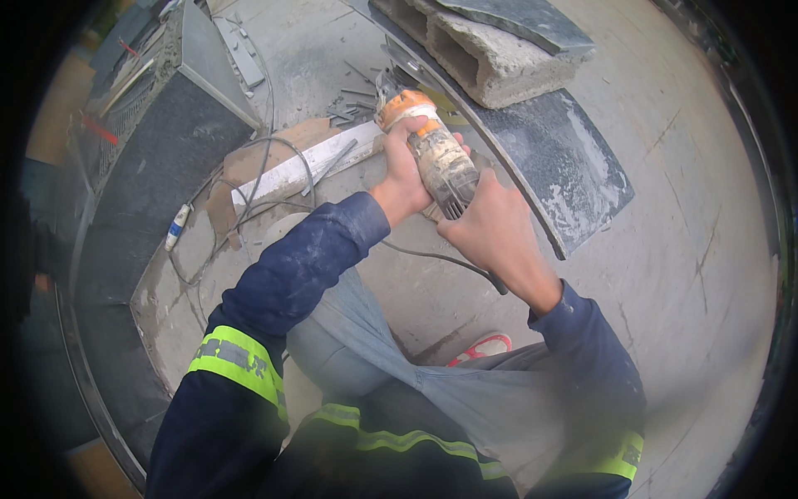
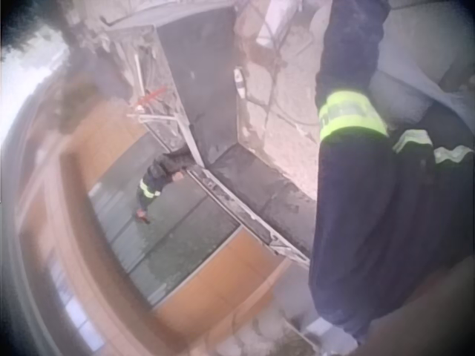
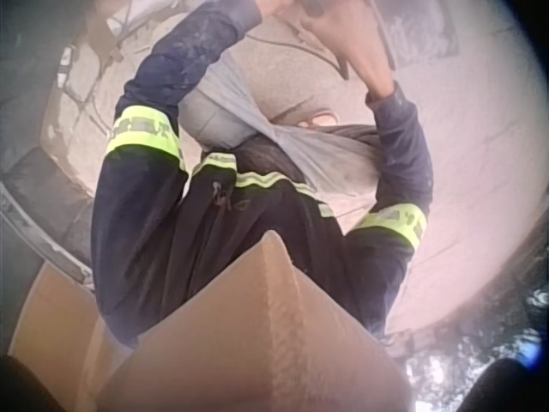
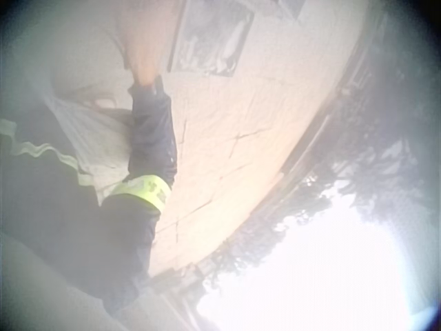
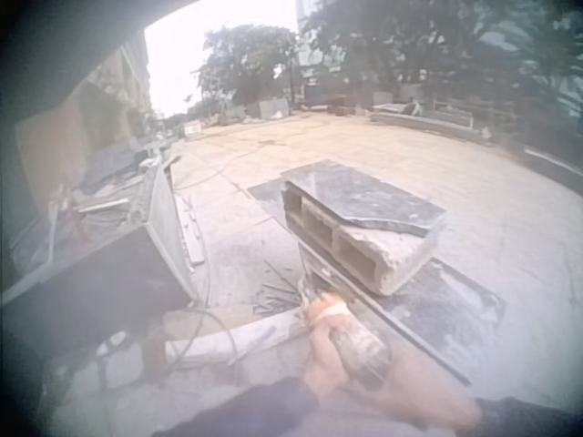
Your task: The person uses an angle grinder to cut a dark stone slab placed on the ground. The person holds the slab with one hand and operates the grinder with the other, creating a cut along the slab's edge.
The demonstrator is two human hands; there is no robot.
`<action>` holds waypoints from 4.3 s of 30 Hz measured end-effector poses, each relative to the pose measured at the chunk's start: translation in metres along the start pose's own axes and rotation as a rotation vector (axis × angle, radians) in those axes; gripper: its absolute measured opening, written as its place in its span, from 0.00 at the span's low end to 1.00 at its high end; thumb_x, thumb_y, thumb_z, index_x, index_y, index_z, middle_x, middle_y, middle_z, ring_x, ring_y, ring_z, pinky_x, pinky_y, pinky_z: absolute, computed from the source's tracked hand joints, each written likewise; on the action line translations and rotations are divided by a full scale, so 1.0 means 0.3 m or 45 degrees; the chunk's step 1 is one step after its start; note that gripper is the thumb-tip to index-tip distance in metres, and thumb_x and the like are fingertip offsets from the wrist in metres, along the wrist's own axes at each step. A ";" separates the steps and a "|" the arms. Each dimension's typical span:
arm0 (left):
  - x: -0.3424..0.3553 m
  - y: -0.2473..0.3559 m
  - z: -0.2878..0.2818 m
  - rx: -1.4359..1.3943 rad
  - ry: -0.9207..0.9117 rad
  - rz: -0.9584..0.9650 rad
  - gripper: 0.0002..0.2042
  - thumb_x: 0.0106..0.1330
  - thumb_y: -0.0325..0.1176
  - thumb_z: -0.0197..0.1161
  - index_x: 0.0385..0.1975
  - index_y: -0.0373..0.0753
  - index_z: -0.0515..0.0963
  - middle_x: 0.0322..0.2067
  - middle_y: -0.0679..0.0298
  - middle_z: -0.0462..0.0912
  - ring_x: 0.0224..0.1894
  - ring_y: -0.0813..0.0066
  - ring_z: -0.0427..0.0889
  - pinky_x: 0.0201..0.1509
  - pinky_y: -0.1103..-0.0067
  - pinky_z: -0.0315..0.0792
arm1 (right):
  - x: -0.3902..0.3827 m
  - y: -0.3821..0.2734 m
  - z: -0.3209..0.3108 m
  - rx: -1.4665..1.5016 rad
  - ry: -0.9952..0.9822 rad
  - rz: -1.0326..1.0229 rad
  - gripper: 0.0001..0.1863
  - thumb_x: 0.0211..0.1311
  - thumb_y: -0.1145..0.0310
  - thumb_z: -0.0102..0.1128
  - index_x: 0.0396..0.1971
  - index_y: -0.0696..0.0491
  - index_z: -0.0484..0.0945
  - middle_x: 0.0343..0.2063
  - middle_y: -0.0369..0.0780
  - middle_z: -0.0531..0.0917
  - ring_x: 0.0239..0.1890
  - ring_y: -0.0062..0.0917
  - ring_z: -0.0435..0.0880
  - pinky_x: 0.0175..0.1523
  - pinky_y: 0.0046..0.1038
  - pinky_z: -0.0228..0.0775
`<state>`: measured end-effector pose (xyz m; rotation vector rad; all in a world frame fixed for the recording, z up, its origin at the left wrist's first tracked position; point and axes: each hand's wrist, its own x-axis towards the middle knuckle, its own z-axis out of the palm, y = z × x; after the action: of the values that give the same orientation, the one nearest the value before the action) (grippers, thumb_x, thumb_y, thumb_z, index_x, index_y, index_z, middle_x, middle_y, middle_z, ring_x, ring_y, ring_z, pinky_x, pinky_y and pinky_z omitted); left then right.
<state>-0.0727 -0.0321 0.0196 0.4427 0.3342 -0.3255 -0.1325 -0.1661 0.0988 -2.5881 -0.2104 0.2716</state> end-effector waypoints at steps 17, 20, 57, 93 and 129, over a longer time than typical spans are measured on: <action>-0.041 -0.027 0.015 0.040 -0.004 0.002 0.26 0.52 0.50 0.59 0.42 0.33 0.68 0.35 0.55 0.76 0.38 0.58 0.80 0.43 0.63 0.78 | -0.042 0.002 -0.016 -0.039 -0.023 0.047 0.27 0.37 0.64 0.68 0.36 0.68 0.73 0.25 0.58 0.81 0.32 0.51 0.84 0.41 0.40 0.77; -0.024 -0.018 0.006 0.026 -0.020 -0.006 0.26 0.52 0.50 0.59 0.42 0.33 0.68 0.34 0.55 0.76 0.37 0.58 0.80 0.43 0.63 0.77 | -0.029 0.005 -0.008 -0.036 -0.007 0.036 0.26 0.37 0.65 0.67 0.36 0.68 0.73 0.25 0.58 0.81 0.31 0.51 0.84 0.41 0.40 0.76; 0.113 0.059 -0.028 0.020 0.012 0.077 0.27 0.54 0.48 0.58 0.46 0.33 0.65 0.35 0.53 0.75 0.37 0.55 0.80 0.43 0.61 0.78 | 0.156 -0.008 -0.014 0.041 -0.218 0.123 0.34 0.34 0.58 0.72 0.39 0.68 0.74 0.34 0.58 0.82 0.41 0.48 0.84 0.49 0.37 0.76; -0.074 -0.041 0.024 0.027 -0.030 -0.035 0.27 0.54 0.50 0.58 0.45 0.34 0.67 0.36 0.54 0.76 0.39 0.57 0.80 0.44 0.62 0.77 | -0.058 0.009 -0.041 0.117 -0.156 0.112 0.31 0.37 0.62 0.69 0.40 0.70 0.72 0.28 0.58 0.82 0.35 0.49 0.84 0.43 0.38 0.77; 0.102 0.046 -0.028 -0.005 0.002 0.045 0.27 0.54 0.48 0.59 0.46 0.33 0.66 0.36 0.52 0.75 0.37 0.55 0.80 0.43 0.61 0.78 | 0.130 -0.002 -0.022 0.053 -0.194 0.088 0.34 0.36 0.59 0.72 0.41 0.68 0.73 0.34 0.59 0.82 0.41 0.50 0.84 0.48 0.38 0.75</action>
<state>-0.0422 -0.0235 0.0057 0.4446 0.3282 -0.2904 -0.0933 -0.1609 0.0988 -2.5382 -0.1677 0.4945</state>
